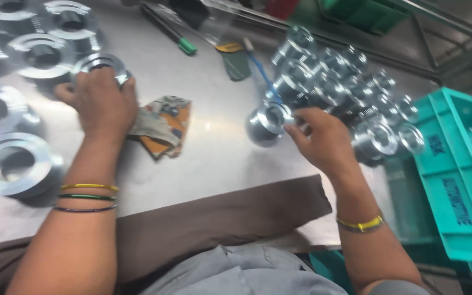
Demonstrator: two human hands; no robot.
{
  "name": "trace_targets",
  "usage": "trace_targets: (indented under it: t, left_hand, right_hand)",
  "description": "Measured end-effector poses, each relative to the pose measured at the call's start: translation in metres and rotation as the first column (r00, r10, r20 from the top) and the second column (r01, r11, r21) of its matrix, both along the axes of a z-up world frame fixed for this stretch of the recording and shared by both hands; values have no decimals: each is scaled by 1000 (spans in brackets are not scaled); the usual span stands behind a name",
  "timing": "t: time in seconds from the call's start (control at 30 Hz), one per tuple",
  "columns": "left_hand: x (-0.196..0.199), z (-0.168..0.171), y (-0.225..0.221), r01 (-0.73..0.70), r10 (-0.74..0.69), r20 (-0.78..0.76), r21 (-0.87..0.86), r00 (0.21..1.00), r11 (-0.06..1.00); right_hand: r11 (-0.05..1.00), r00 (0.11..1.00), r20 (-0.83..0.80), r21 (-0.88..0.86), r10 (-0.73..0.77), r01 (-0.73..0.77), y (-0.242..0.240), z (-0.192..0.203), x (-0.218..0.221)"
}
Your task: Inspect metal pulley or bearing parts on a workbench.
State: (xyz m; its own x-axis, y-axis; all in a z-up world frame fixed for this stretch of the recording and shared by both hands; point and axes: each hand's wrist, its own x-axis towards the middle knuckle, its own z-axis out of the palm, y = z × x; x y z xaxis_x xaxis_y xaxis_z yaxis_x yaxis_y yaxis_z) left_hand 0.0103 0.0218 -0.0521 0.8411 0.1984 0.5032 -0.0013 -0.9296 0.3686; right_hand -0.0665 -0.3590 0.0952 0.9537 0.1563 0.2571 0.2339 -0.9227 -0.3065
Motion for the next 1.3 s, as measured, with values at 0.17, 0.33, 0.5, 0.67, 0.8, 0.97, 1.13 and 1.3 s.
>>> trace_targets:
  t: [0.17, 0.33, 0.5, 0.67, 0.8, 0.97, 1.13, 1.3]
  left_hand:
    - [7, 7, 2, -10, 32, 91, -228, 995, 974]
    - [15, 6, 0, 161, -10, 217, -693, 976, 703]
    - [8, 31, -15, 328, -131, 343, -937, 930, -122]
    - [-3, 45, -23, 363, -167, 336, -916, 927, 172]
    - [-3, 33, -29, 381, -232, 302, -732, 925, 565]
    - [-2, 24, -33, 355, -236, 273, -583, 933, 731]
    - [-10, 18, -31, 412, -332, 245, -506, 911, 757]
    - [-12, 23, -35, 480, -410, 252, -532, 876, 698]
  right_hand:
    - [946, 974, 167, -310, 155, -98, 20, -50, 102]
    - [839, 997, -79, -543, -8, -36, 44, -63, 174]
    - [805, 981, -164, -593, -103, -15, 66, -51, 203]
    - [901, 934, -297, -431, -196, 52, 73, -55, 235]
    - [953, 868, -450, 106, -210, 285, 94, -49, 229]
    - [602, 870, -211, 790, 446, -117, 131, -85, 186]
    - [75, 490, -265, 925, 831, 373, 182, -90, 121]
    - [-110, 357, -222, 695, 908, 711, 183, -92, 118]
